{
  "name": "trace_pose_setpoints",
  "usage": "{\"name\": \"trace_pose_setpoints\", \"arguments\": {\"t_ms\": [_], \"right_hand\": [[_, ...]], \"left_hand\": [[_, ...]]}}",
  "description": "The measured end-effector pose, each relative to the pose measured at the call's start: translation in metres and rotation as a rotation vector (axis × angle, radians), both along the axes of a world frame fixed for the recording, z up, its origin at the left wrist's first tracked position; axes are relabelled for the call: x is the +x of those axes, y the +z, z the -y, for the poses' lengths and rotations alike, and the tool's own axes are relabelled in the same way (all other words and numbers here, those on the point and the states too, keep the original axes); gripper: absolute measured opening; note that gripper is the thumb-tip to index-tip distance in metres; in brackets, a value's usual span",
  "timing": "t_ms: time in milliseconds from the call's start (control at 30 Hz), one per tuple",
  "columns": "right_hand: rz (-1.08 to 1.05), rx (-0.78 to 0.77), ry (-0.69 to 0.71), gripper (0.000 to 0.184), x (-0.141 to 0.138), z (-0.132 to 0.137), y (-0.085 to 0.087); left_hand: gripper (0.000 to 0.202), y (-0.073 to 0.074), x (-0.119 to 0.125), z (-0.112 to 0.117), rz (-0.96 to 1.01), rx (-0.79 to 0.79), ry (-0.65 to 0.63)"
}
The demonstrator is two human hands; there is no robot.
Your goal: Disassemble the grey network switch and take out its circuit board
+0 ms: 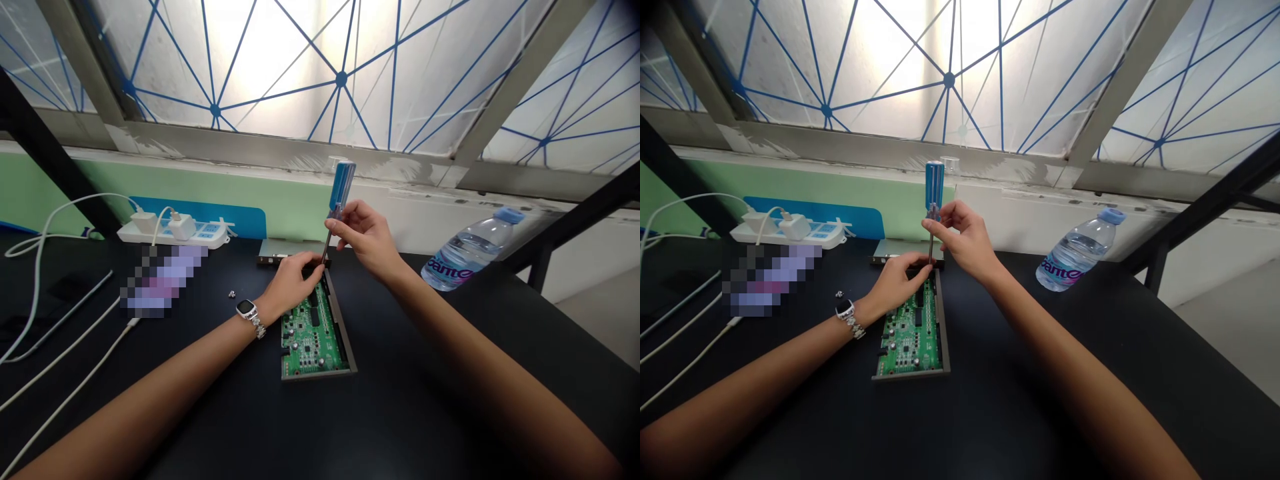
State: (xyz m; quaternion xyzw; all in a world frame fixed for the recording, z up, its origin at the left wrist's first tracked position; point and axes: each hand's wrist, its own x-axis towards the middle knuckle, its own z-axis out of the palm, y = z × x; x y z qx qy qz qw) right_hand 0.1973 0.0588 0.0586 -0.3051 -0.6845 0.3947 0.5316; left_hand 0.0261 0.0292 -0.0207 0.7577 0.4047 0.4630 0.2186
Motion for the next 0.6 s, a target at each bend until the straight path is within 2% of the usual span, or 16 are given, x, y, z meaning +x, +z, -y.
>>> {"name": "trace_pose_setpoints", "arguments": {"t_ms": [100, 400, 600], "right_hand": [[0.028, 0.028, -0.025, 0.037, 0.0009, 0.0003, 0.0], [0.061, 0.091, -0.1, 0.045, -0.0015, 0.0003, -0.0002], [0.02, 0.108, -0.098, 0.045, -0.0054, 0.0022, -0.0012]], "left_hand": [[0.012, -0.0005, -0.0017, -0.0007, -0.069, 0.068, 0.039], [0.014, -0.0012, -0.0018, -0.001, -0.13, 0.079, 0.016], [0.014, -0.0009, -0.0016, -0.0001, -0.125, 0.075, 0.015]]}}
